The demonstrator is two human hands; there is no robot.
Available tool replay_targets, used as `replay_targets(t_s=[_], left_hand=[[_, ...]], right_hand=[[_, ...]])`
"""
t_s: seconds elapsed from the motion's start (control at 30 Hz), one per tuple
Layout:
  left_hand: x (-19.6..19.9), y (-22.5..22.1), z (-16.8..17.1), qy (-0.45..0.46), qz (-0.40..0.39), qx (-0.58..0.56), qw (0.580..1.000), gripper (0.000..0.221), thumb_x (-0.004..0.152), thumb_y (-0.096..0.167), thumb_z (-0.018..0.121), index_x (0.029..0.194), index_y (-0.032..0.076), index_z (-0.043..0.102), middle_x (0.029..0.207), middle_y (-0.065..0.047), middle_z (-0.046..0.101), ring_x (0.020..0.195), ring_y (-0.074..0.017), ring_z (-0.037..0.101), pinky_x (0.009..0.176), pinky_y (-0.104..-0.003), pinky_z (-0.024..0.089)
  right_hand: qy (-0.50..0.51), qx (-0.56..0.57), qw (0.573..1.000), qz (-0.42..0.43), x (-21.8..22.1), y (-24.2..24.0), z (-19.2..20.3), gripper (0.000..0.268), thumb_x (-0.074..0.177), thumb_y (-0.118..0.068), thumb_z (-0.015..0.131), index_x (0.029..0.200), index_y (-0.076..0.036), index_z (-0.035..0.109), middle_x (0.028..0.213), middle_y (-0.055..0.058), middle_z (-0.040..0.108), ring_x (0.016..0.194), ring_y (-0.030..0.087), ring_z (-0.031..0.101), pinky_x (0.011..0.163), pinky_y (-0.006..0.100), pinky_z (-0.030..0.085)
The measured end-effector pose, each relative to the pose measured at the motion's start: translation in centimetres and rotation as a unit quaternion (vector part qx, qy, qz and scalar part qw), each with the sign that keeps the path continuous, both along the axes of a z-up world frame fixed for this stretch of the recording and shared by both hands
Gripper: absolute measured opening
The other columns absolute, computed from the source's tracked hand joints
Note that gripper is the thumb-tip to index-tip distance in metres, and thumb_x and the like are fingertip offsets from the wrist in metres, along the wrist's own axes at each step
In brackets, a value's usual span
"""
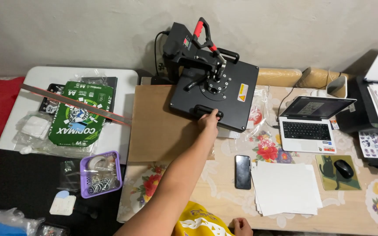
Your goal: The person operates a heat press machine, then places a sheet of white paper on a brown protective sheet. They retrieve a printed sheet with cartoon characters from a printer and place it on the table. The person handles the paper and protective sheet, preparing materials for a heat press transfer.
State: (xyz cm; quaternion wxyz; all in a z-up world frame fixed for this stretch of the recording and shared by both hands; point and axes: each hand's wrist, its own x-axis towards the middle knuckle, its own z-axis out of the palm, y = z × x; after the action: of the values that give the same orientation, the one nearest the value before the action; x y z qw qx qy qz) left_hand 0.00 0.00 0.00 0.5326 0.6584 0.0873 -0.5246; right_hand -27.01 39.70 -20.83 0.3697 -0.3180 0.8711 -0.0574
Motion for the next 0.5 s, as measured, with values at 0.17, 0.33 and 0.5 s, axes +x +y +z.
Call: replay_targets(t_s=[0.17,0.33,0.5], left_hand=[[-0.8,-1.4,-1.4,0.035,0.003,-0.009,0.999,0.028,0.096,0.026,0.094,0.113,0.007,0.082,0.088,-0.01,0.084,0.078,-0.014,0.076,0.083,-0.027,0.063],[-1.3,-1.6,0.3,0.027,-0.018,0.021,0.999,0.045,0.1,0.031,0.09,0.137,0.009,0.079,0.096,-0.008,0.087,0.089,-0.0155,0.08,0.095,-0.03,0.062],[-1.6,-2.1,1.1,-0.001,-0.054,0.035,0.998,0.029,0.105,0.03,0.084,0.12,0.005,0.082,0.104,-0.01,0.088,0.096,-0.0216,0.083,0.096,-0.035,0.064]], right_hand=[[0.018,-0.006,0.999,0.032,-0.8,-0.1,-2.4,0.021,0.105,-0.044,0.077,0.101,-0.024,0.085,0.087,-0.002,0.081,0.084,0.014,0.07,0.087,0.03,0.057],[0.014,-0.022,1.0,0.012,-0.7,0.3,-2.0,0.018,0.103,-0.04,0.08,0.1,-0.024,0.087,0.087,-0.003,0.084,0.081,0.014,0.069,0.085,0.028,0.057],[0.012,0.01,1.0,0.012,-0.7,0.2,-2.1,0.019,0.105,-0.043,0.077,0.103,-0.026,0.086,0.098,-0.004,0.089,0.09,0.013,0.075,0.088,0.029,0.057]])
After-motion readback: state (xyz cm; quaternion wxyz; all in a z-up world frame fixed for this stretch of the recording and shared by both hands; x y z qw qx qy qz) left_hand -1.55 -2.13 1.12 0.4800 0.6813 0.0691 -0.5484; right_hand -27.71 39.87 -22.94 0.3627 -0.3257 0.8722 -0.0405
